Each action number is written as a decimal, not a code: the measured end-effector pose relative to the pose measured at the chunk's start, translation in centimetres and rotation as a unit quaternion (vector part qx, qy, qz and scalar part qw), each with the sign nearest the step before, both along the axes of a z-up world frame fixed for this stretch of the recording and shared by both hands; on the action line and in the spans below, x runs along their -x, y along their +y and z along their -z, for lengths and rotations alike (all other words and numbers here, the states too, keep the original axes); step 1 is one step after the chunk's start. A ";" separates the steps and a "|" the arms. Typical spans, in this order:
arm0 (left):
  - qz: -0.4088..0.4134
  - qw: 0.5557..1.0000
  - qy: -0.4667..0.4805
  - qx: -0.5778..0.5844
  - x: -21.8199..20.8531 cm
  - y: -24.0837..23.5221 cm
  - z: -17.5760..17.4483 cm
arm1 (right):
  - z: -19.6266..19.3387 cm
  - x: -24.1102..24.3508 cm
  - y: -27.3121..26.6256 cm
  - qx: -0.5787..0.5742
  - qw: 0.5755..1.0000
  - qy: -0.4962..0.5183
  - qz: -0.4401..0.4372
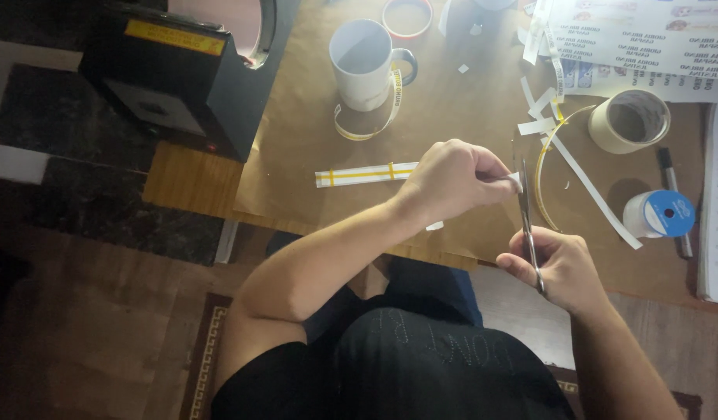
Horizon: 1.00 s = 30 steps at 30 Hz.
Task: Cutting labels and taping them onto a mug for heat transfer
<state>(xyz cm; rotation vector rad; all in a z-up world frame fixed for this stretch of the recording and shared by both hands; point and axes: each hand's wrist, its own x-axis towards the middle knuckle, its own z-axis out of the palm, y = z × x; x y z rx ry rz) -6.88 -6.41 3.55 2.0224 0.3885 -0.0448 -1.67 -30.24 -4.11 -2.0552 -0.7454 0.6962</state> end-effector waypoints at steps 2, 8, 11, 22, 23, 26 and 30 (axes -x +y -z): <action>-0.001 1.000 -0.007 -0.004 -0.2 0.0 0.5 | 0.1 0.1 0.1 -0.001 1.000 -0.004 0.007; -0.006 1.000 -0.021 0.000 -0.5 -0.2 0.7 | 0.4 0.0 0.1 0.005 0.999 -0.033 0.020; -0.009 1.000 -0.015 0.011 -0.6 -0.2 0.5 | 0.5 -0.1 0.2 0.022 0.998 -0.048 0.031; -0.020 0.998 0.011 0.054 -1.1 -0.2 0.6 | 0.4 -0.9 0.0 0.065 0.996 -0.022 0.064; -0.015 0.999 -0.008 0.047 -1.4 -0.2 1.1 | 0.7 -1.3 -0.4 0.020 0.999 0.036 0.028; -0.010 0.998 -0.029 0.046 -1.7 -0.3 1.9 | 0.8 -1.9 -0.9 -0.021 0.996 0.088 -0.022; -0.006 0.998 0.001 0.065 -1.4 -0.3 0.6 | 0.7 -2.2 -1.0 0.006 0.997 0.069 -0.018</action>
